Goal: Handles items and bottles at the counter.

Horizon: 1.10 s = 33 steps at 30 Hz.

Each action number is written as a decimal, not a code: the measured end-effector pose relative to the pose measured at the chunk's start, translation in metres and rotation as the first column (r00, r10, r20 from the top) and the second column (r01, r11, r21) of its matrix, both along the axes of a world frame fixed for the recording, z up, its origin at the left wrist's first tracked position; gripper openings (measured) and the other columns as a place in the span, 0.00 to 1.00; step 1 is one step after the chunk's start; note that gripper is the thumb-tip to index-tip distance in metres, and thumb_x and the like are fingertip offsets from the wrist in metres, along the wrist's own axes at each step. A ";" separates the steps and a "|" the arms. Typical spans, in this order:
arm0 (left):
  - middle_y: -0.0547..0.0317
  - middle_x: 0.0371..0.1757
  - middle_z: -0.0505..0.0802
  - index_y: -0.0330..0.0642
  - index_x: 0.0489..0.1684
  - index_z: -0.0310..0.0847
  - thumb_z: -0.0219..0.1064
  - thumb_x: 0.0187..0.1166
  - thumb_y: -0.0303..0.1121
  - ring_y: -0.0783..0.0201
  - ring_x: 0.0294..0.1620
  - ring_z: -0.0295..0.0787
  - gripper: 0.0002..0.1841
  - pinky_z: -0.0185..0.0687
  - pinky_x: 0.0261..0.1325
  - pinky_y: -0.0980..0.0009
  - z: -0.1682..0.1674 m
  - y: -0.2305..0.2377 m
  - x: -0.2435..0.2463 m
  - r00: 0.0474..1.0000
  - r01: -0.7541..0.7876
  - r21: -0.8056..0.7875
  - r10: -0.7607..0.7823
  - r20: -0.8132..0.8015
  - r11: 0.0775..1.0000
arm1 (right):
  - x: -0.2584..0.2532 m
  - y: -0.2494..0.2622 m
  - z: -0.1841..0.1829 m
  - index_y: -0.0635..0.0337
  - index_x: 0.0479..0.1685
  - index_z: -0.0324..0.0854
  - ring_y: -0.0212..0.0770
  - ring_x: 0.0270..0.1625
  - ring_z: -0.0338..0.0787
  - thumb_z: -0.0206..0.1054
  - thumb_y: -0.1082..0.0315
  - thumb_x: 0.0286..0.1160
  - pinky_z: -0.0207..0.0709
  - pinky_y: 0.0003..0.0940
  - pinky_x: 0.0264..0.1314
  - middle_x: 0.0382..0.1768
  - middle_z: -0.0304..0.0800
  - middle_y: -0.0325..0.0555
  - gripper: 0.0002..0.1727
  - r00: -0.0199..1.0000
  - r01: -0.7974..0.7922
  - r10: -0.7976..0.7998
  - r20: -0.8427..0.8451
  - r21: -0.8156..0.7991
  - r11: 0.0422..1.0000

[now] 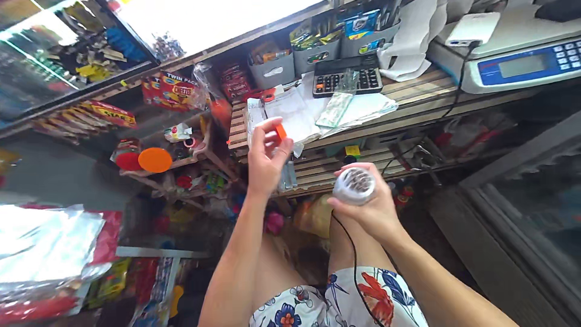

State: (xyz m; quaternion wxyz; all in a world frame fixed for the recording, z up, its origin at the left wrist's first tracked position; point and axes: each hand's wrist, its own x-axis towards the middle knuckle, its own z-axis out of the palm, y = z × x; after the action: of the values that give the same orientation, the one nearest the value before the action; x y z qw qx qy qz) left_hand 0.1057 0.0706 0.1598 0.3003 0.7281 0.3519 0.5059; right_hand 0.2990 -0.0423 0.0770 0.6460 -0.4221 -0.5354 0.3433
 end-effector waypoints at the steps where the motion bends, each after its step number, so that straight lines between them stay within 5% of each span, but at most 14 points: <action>1: 0.56 0.68 0.83 0.46 0.77 0.69 0.70 0.81 0.39 0.64 0.61 0.87 0.27 0.89 0.59 0.66 -0.002 -0.023 0.006 0.994 0.069 -0.034 -0.066 0.084 0.997 | -0.004 -0.001 0.000 0.60 0.65 0.78 0.37 0.58 0.92 0.90 0.61 0.47 0.88 0.35 0.64 0.56 0.93 0.45 0.40 0.999 -0.036 0.036 0.007 -0.007 0.999; 6: 0.56 0.68 0.86 0.49 0.56 0.66 0.75 0.77 0.39 0.62 0.67 0.86 0.20 0.86 0.64 0.65 -0.018 -0.075 0.026 0.900 0.274 -0.077 -0.228 0.371 0.959 | -0.011 -0.004 0.006 0.55 0.65 0.78 0.30 0.55 0.91 0.89 0.61 0.46 0.88 0.28 0.60 0.52 0.91 0.37 0.39 0.999 -0.030 0.031 0.044 -0.024 0.999; 12: 0.54 0.58 0.83 0.43 0.40 0.74 0.78 0.71 0.44 0.61 0.66 0.81 0.18 0.83 0.64 0.63 -0.036 -0.087 0.033 0.969 0.245 -0.012 -0.245 0.031 0.969 | -0.019 -0.016 0.011 0.53 0.60 0.83 0.20 0.50 0.91 0.87 0.50 0.41 0.86 0.21 0.56 0.45 0.93 0.30 0.39 0.983 0.000 0.038 0.179 -0.210 0.978; 18: 0.59 0.52 0.84 0.52 0.64 0.89 0.64 0.78 0.57 0.59 0.60 0.75 0.25 0.73 0.63 0.59 -0.020 -0.074 0.017 0.821 0.384 0.160 -0.257 -0.510 0.909 | -0.019 -0.020 0.003 0.54 0.52 0.83 0.19 0.48 0.91 0.88 0.53 0.39 0.86 0.20 0.56 0.41 0.93 0.27 0.34 0.961 -0.178 0.221 0.165 -0.238 0.955; 21: 0.52 0.66 0.88 0.40 0.52 0.91 0.45 0.91 0.50 0.59 0.72 0.79 0.28 0.75 0.76 0.60 -0.019 -0.071 0.014 0.801 0.502 0.034 -0.450 -0.394 0.864 | -0.020 -0.019 0.017 0.53 0.47 0.87 0.20 0.45 0.91 0.87 0.54 0.37 0.87 0.22 0.52 0.38 0.93 0.28 0.30 0.947 -0.212 0.273 0.169 -0.312 0.926; 23: 0.47 0.60 0.92 0.30 0.48 0.88 0.43 0.92 0.41 0.58 0.68 0.87 0.27 0.81 0.75 0.59 -0.026 -0.071 0.016 0.828 0.514 -0.020 -0.502 -0.251 0.858 | -0.023 -0.017 0.021 0.51 0.45 0.87 0.20 0.42 0.91 0.87 0.54 0.33 0.87 0.22 0.48 0.36 0.93 0.27 0.30 0.946 -0.183 0.265 0.186 -0.369 0.911; 26: 0.52 0.59 0.93 0.32 0.57 0.88 0.43 0.92 0.37 0.65 0.63 0.88 0.25 0.84 0.68 0.65 -0.040 -0.073 0.016 0.884 0.421 -0.082 -0.429 -0.184 0.903 | -0.027 -0.011 0.021 0.50 0.40 0.85 0.21 0.39 0.89 0.86 0.51 0.30 0.85 0.26 0.45 0.32 0.90 0.28 0.29 0.934 -0.092 0.233 0.272 -0.448 0.889; 28: 0.57 0.60 0.93 0.39 0.61 0.88 0.40 0.93 0.40 0.69 0.59 0.89 0.26 0.84 0.64 0.66 -0.054 -0.077 0.015 0.928 0.291 -0.148 -0.317 -0.195 0.945 | -0.029 -0.007 0.020 0.52 0.41 0.85 0.31 0.39 0.89 0.84 0.44 0.32 0.83 0.40 0.44 0.32 0.88 0.33 0.32 0.870 0.008 0.239 0.431 -0.499 0.867; 30: 0.55 0.61 0.93 0.39 0.66 0.86 0.38 0.93 0.40 0.66 0.62 0.89 0.27 0.83 0.68 0.63 -0.070 -0.085 0.017 0.962 0.123 -0.247 -0.177 -0.207 0.961 | -0.034 -0.003 0.022 0.55 0.49 0.85 0.47 0.44 0.91 0.82 0.42 0.43 0.82 0.56 0.46 0.36 0.90 0.44 0.34 0.736 0.121 0.289 0.612 -0.539 0.834; 33: 0.48 0.66 0.90 0.37 0.73 0.80 0.36 0.96 0.40 0.62 0.68 0.85 0.27 0.77 0.74 0.60 -0.092 -0.101 0.025 0.981 -0.130 -0.478 0.043 -0.189 0.869 | -0.052 -0.003 0.019 0.63 0.62 0.80 0.65 0.53 0.91 0.77 0.53 0.62 0.79 0.67 0.47 0.48 0.91 0.60 0.30 0.484 0.259 0.357 0.799 -0.520 0.814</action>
State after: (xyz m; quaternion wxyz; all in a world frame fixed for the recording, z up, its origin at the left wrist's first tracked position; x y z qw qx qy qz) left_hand 0.1312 -0.0306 0.0674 0.4197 0.6530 0.5251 0.3488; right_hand 0.2474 -0.0454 0.0961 0.1106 -0.6944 -0.6675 0.2449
